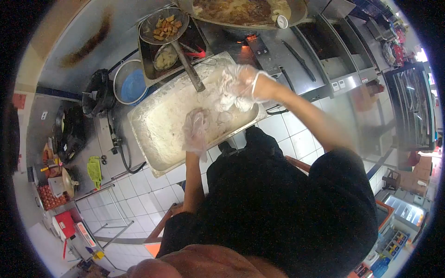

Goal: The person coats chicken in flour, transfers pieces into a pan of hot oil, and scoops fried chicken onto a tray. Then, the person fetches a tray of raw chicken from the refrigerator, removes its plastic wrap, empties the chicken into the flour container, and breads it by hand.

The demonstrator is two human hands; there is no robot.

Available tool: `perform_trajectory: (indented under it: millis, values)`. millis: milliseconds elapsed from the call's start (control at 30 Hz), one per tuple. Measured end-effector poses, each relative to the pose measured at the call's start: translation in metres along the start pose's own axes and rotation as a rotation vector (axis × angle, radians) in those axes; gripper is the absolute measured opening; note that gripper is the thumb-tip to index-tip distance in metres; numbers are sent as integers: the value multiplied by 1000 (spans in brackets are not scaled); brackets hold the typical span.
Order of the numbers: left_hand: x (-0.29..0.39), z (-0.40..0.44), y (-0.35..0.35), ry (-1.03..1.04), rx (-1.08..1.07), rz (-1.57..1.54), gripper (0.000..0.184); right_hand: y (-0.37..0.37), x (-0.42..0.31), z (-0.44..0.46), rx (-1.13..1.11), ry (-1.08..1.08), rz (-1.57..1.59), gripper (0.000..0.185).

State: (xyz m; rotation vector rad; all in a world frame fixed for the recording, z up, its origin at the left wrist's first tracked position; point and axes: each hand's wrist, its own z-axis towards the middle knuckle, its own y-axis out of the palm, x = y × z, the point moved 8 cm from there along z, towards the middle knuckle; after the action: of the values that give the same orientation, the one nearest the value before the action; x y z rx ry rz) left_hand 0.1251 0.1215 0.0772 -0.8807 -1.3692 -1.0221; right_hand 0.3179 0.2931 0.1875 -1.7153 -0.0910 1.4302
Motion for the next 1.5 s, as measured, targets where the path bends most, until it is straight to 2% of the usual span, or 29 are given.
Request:
perform_trajectory:
  millis: [33,67,133,233,333,400,467,533,567,733,833,1033,1100,1233,1300,1333,1367,1400,1467,1500]
  values:
    - [7,-4,-3,71,-16,307,38,-23,-29,8,-39,30,181,54]
    - [0,-7,-12,-22,8,439,47,-45,-58,15,-79,59,363,53]
    - [-15,-13,-27,-210,59,705,67,-94,-89,25,50,59,230,42]
    - [16,-13,-17,-497,-20,1130,68,-167,-121,47,186,-29,153,35]
    - [-1,-16,-15,-444,-31,1286,70,-242,-110,82,212,-138,-155,33]
    - [-20,-15,-14,-492,-45,1299,73,-286,-89,112,198,-186,-390,32]
    - [-19,-16,-10,-482,-36,1307,76,-316,-56,144,175,-231,-615,31]
    - [-10,-12,-3,-404,-3,1311,79,-336,-14,177,148,-260,-740,29]
    - [-8,-9,-2,-448,8,1300,80,-347,13,194,128,-239,-752,29]
    - [-6,-4,4,-598,23,1266,86,-336,147,248,-21,-58,-711,29]
    - [-15,-1,3,-525,31,1319,90,-321,200,267,-91,12,-676,30]
    - [-24,7,5,-630,23,1209,89,-306,244,277,-135,94,-662,31]
    - [-11,17,14,-546,-69,1315,84,-307,246,271,-123,115,-666,31]
    - [-27,25,11,-529,-243,1334,70,-319,211,244,8,104,-703,32]
    - [-53,23,-10,-141,-236,1446,61,-310,167,220,97,46,-702,33]
    - [-83,14,-35,-203,-236,1445,56,-299,141,205,134,1,-668,33]
    - [-73,22,-43,-475,-251,1333,53,-281,110,184,161,-36,-627,34]
    - [-58,24,-56,-382,-127,1291,47,-263,78,164,178,-66,-578,34]
    - [-28,29,-81,-270,24,877,39,-228,14,119,194,-114,-479,35]
    - [-24,28,-93,-330,101,693,38,-205,-9,97,186,-116,-432,35]
